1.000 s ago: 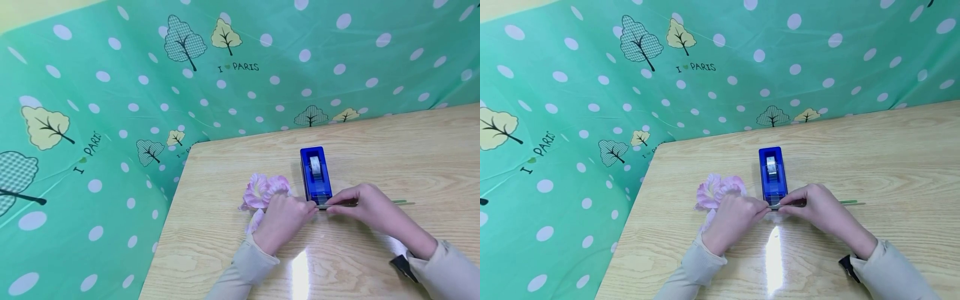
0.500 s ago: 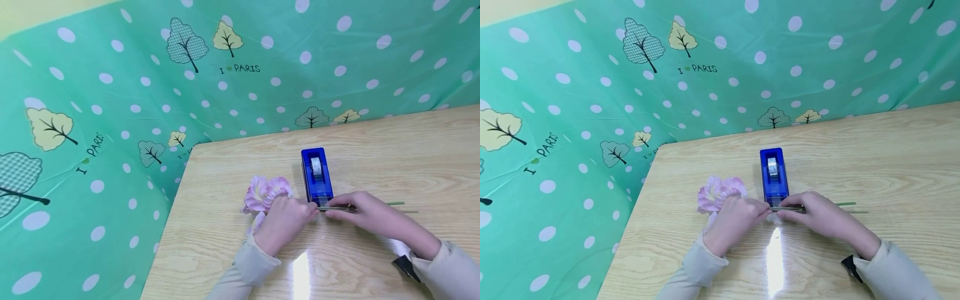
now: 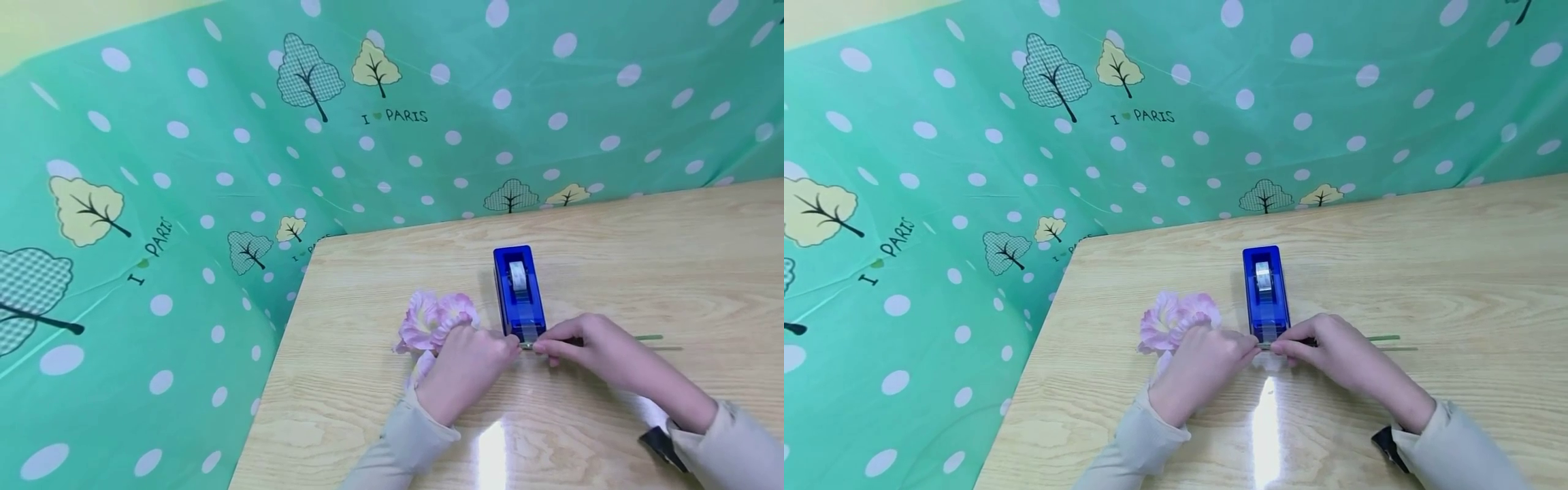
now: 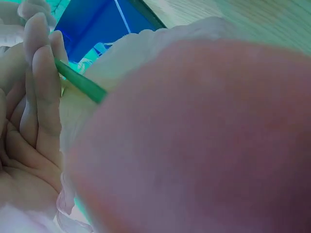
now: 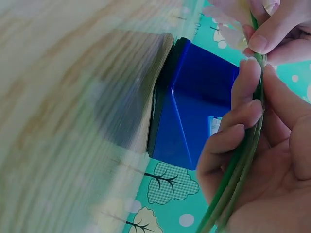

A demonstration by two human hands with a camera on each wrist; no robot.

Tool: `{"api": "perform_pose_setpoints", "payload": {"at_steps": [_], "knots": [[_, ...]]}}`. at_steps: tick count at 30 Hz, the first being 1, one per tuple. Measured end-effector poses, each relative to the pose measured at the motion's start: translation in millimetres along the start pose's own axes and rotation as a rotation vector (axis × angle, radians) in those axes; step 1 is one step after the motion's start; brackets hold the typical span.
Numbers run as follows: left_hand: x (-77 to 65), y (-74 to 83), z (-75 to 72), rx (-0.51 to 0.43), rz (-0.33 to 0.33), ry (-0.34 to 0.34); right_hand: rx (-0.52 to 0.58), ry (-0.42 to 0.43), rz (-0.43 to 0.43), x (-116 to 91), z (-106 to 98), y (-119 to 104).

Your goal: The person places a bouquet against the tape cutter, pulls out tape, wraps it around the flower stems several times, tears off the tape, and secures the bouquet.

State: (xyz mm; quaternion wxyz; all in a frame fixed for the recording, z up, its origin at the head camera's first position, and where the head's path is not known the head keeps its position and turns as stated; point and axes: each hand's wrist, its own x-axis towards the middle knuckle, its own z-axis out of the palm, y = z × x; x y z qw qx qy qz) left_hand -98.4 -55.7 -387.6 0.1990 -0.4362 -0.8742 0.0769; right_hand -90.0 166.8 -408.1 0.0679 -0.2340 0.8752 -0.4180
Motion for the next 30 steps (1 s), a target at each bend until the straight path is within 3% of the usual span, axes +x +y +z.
{"api": "perform_pose_setpoints", "payload": {"at_steps": [11, 21, 24, 30], "knots": [[-1.7, 5.6, -1.7, 0.031, 0.016, -0.039, -0.137, 0.102, -0.029, -2.6, 1.1, -1.9], [-1.3, 10.6, -11.1, -0.019, -0.015, -0.133, -0.154, 0.084, -0.069, -3.4, -1.3, -4.7], [-1.4, 13.0, -12.4, -0.081, -0.052, -0.149, -0.167, 0.112, -0.088, -3.9, -0.4, -4.7], [-0.9, 14.4, -19.2, -0.335, -0.174, -0.148, -0.204, 0.167, -0.119, -2.8, 2.5, -4.5]]}}
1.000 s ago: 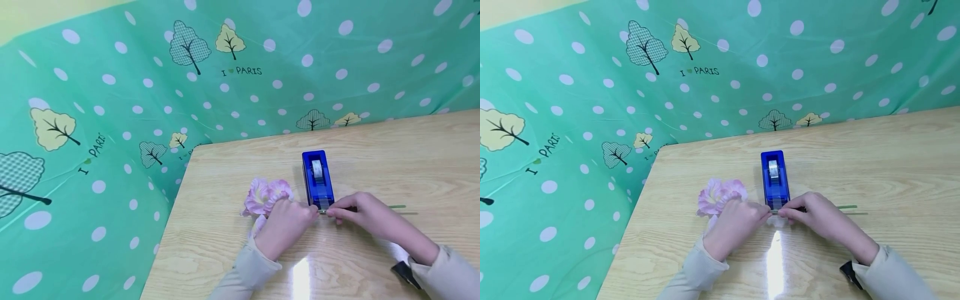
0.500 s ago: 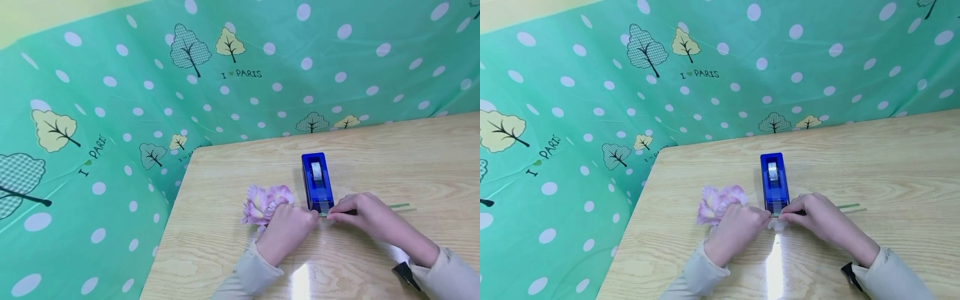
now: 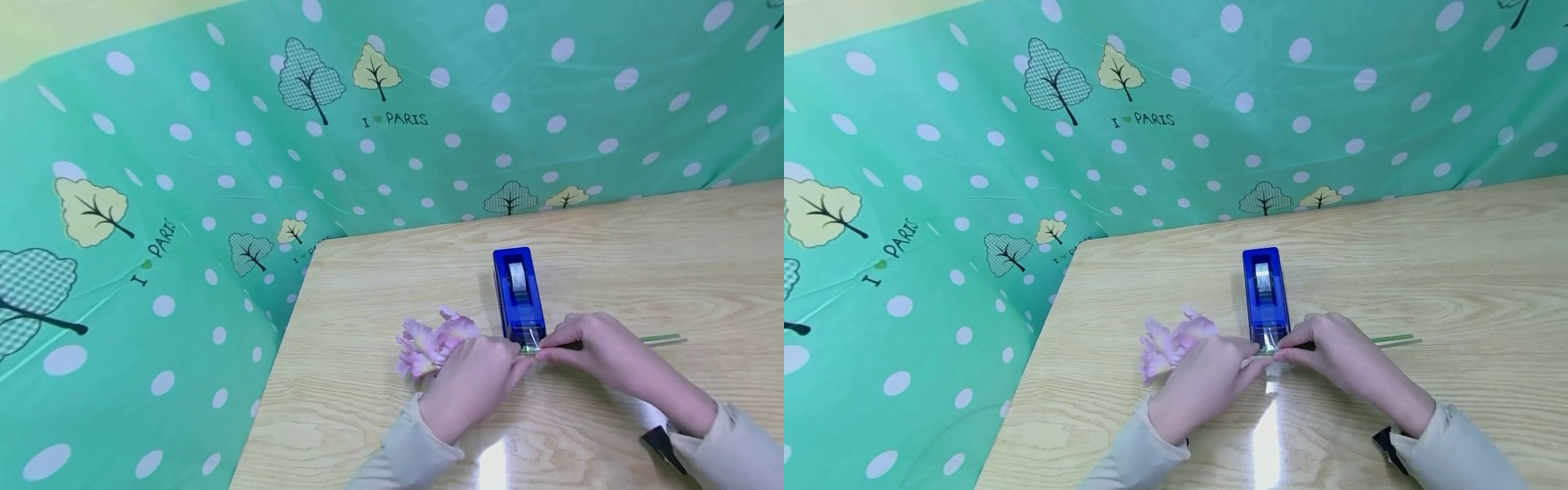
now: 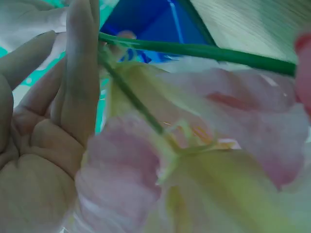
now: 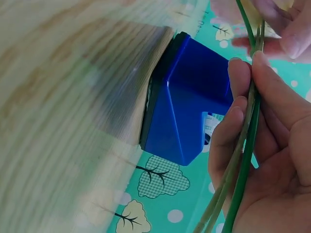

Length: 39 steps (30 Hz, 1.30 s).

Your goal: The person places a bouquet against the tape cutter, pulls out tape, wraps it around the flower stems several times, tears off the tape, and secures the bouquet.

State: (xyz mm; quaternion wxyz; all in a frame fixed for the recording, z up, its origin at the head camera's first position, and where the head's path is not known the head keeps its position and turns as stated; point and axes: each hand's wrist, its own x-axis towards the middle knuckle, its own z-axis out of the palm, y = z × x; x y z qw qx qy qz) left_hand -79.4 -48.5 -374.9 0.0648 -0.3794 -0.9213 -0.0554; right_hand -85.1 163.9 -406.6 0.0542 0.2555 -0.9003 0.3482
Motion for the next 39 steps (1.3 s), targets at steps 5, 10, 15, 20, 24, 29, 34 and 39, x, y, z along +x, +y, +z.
{"api": "perform_pose_setpoints", "payload": {"at_steps": [5, 10, 15, 20, 24, 29, 34, 39], "knots": [[-0.7, 1.8, -6.5, -0.018, 0.047, 0.136, -0.034, 0.034, -0.005, 0.1, 1.6, -1.8], [0.3, -0.6, -6.7, 0.074, 0.084, 0.213, -0.064, 0.041, 0.005, 0.1, 1.7, -5.2], [3.2, -6.5, 2.6, 0.169, 0.075, 0.113, -0.071, 0.039, 0.016, 0.1, 1.6, -5.9], [4.3, -11.1, 8.8, 0.150, 0.041, 0.032, -0.077, 0.030, 0.021, 0.1, 0.4, -6.1], [5.5, -13.5, 11.6, 0.084, 0.038, 0.002, -0.091, 0.025, 0.030, -0.3, -0.1, -6.2], [6.3, -16.3, 14.5, 0.115, 0.045, 0.031, -0.091, 0.022, 0.031, 0.0, 1.1, -6.7], [7.0, -16.4, 17.3, 0.146, 0.031, 0.083, -0.082, 0.012, 0.072, -0.3, 1.1, -6.8], [6.5, -16.3, 19.0, 0.138, 0.027, 0.123, -0.041, -0.038, 0.126, 0.0, 0.0, -6.0]]}}
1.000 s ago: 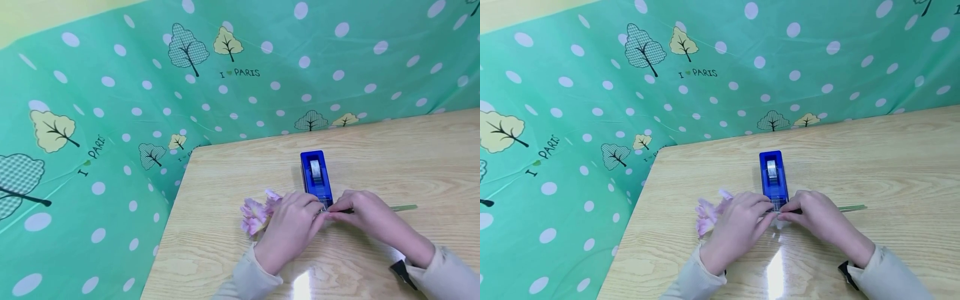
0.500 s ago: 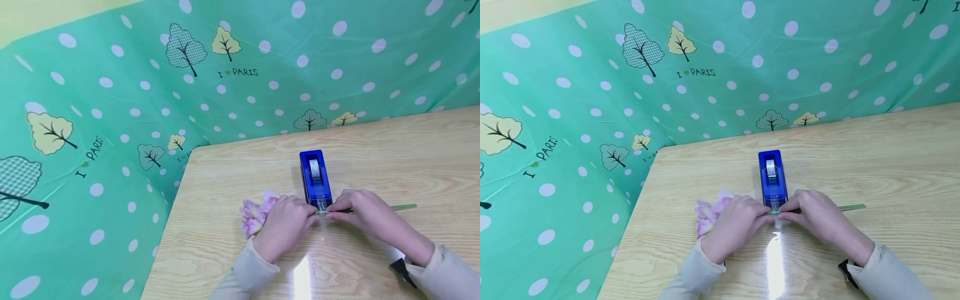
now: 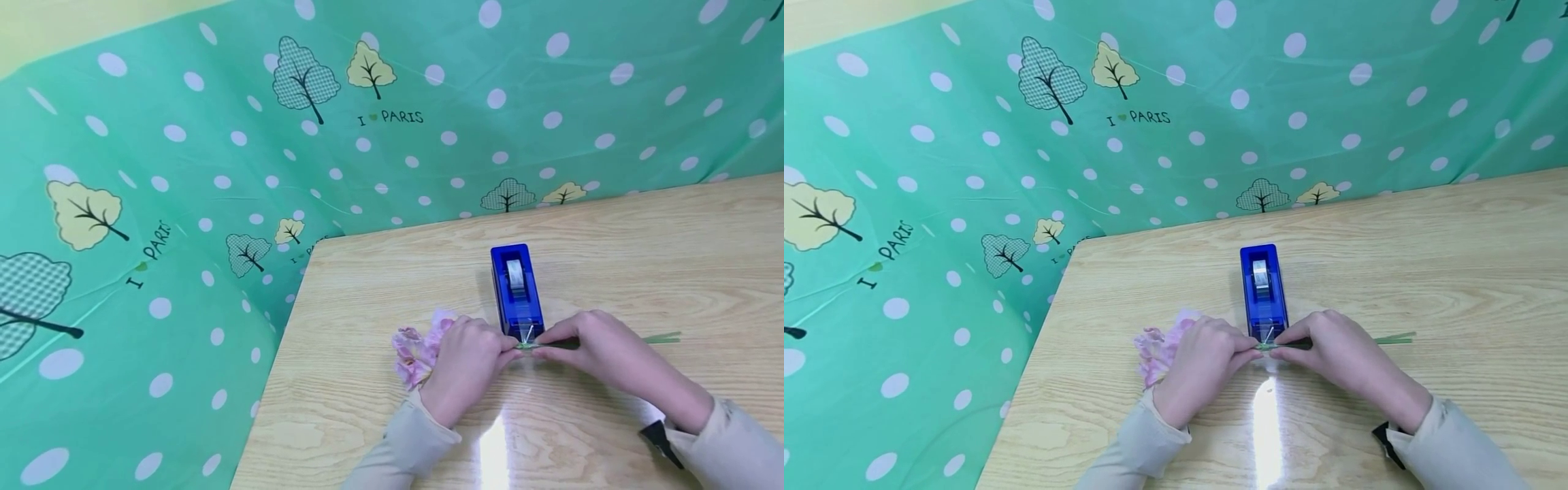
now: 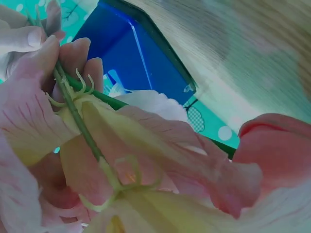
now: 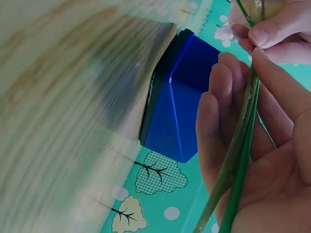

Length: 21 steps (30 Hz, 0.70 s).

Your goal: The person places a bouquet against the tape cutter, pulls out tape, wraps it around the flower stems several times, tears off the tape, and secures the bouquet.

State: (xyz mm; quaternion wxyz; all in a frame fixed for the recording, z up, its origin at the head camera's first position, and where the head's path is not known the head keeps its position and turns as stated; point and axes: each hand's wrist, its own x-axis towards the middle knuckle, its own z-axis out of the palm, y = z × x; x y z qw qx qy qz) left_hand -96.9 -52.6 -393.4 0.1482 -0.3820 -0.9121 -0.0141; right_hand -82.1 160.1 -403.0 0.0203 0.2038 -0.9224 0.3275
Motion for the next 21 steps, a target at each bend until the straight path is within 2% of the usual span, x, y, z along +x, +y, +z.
{"api": "perform_pose_setpoints", "payload": {"at_steps": [4, 9, 14, 21], "knots": [[-0.1, 0.1, -0.1, 0.012, 0.015, 0.029, 0.070, -0.067, 0.030, 0.4, -1.2, 2.0], [0.0, 0.0, -0.9, 0.026, 0.024, 0.058, 0.176, -0.162, 0.009, 0.9, -3.8, 6.4], [0.1, 0.7, -1.8, 0.035, 0.013, 0.079, 0.139, -0.132, -0.037, 0.7, -5.7, 8.2], [-0.4, 2.4, -4.7, 0.032, 0.017, 0.101, 0.101, -0.103, -0.042, 0.4, -8.3, 4.5]]}}
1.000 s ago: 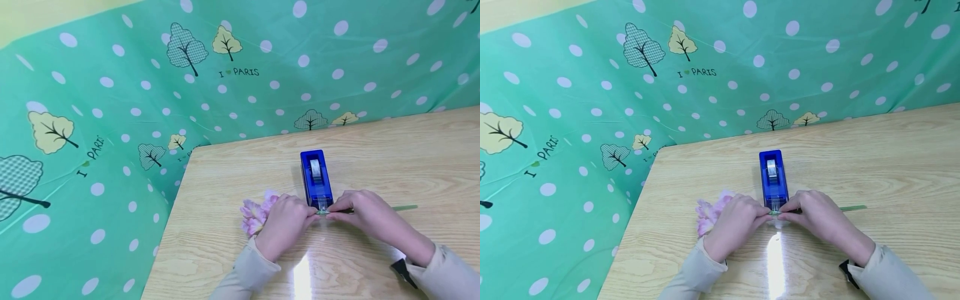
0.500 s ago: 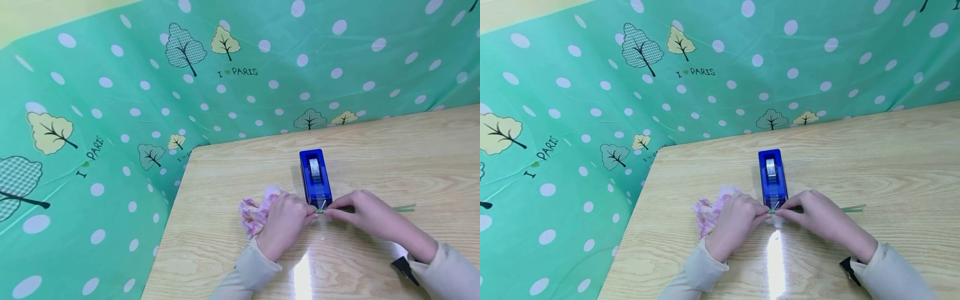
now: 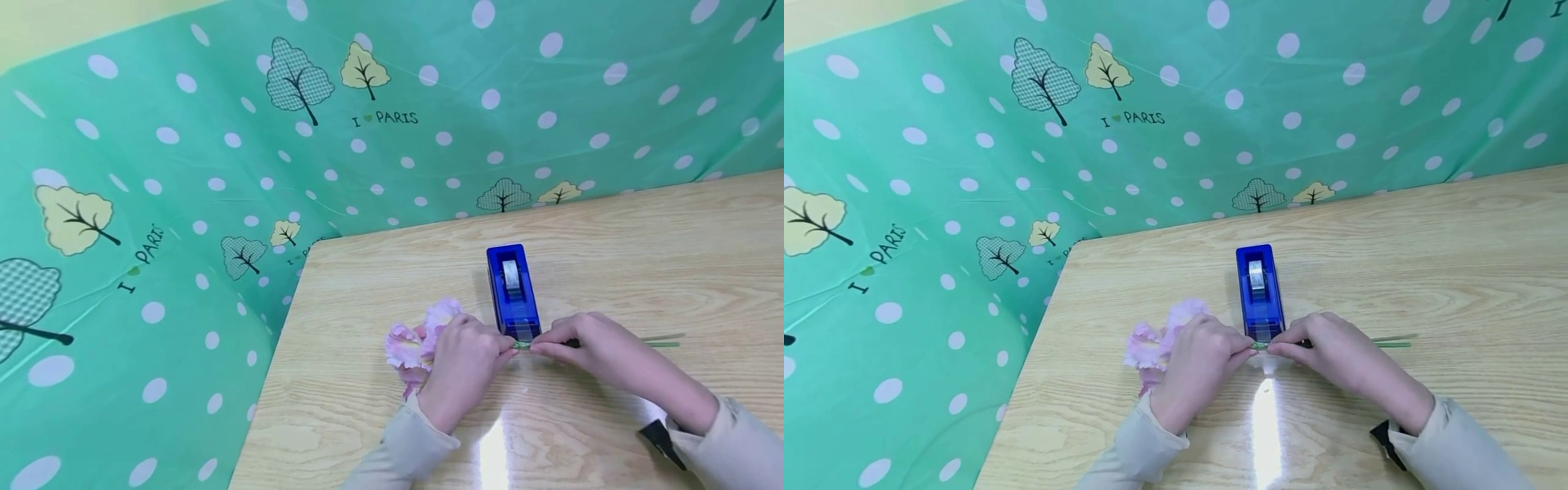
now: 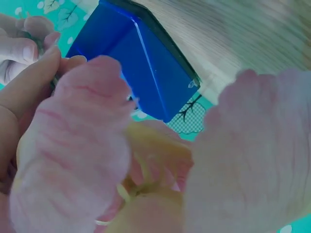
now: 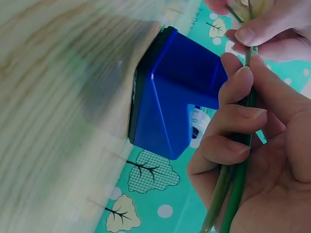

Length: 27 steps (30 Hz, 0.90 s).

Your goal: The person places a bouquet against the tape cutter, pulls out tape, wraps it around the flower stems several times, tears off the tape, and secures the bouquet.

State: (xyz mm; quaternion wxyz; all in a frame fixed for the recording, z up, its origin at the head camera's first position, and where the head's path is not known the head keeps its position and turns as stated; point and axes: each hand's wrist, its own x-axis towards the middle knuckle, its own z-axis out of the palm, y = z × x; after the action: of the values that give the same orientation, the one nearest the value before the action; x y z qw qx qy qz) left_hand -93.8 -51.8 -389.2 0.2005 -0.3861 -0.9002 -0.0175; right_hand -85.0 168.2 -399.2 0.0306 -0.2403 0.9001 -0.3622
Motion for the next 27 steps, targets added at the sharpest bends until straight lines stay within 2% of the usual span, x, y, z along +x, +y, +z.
{"api": "perform_pose_setpoints", "payload": {"at_steps": [7, 13, 16, 22, 27], "knots": [[-0.9, 2.5, -2.8, 0.028, 0.020, 0.002, -0.004, -0.050, 0.005, -1.2, 0.2, -3.4], [-1.6, 3.4, -0.7, 0.038, 0.013, 0.005, 0.120, -0.111, -0.044, 0.1, 1.3, 5.6], [-1.5, 4.3, 1.4, 0.061, 0.016, 0.007, 0.143, -0.115, -0.082, 0.1, 0.9, 10.3], [-0.9, 7.8, -0.6, 0.084, 0.026, -0.030, 0.089, -0.044, -0.108, -1.6, -0.5, 10.8], [-1.1, 8.2, -0.1, 0.043, 0.009, -0.063, 0.046, 0.020, -0.123, -2.6, -0.8, 11.0]]}}
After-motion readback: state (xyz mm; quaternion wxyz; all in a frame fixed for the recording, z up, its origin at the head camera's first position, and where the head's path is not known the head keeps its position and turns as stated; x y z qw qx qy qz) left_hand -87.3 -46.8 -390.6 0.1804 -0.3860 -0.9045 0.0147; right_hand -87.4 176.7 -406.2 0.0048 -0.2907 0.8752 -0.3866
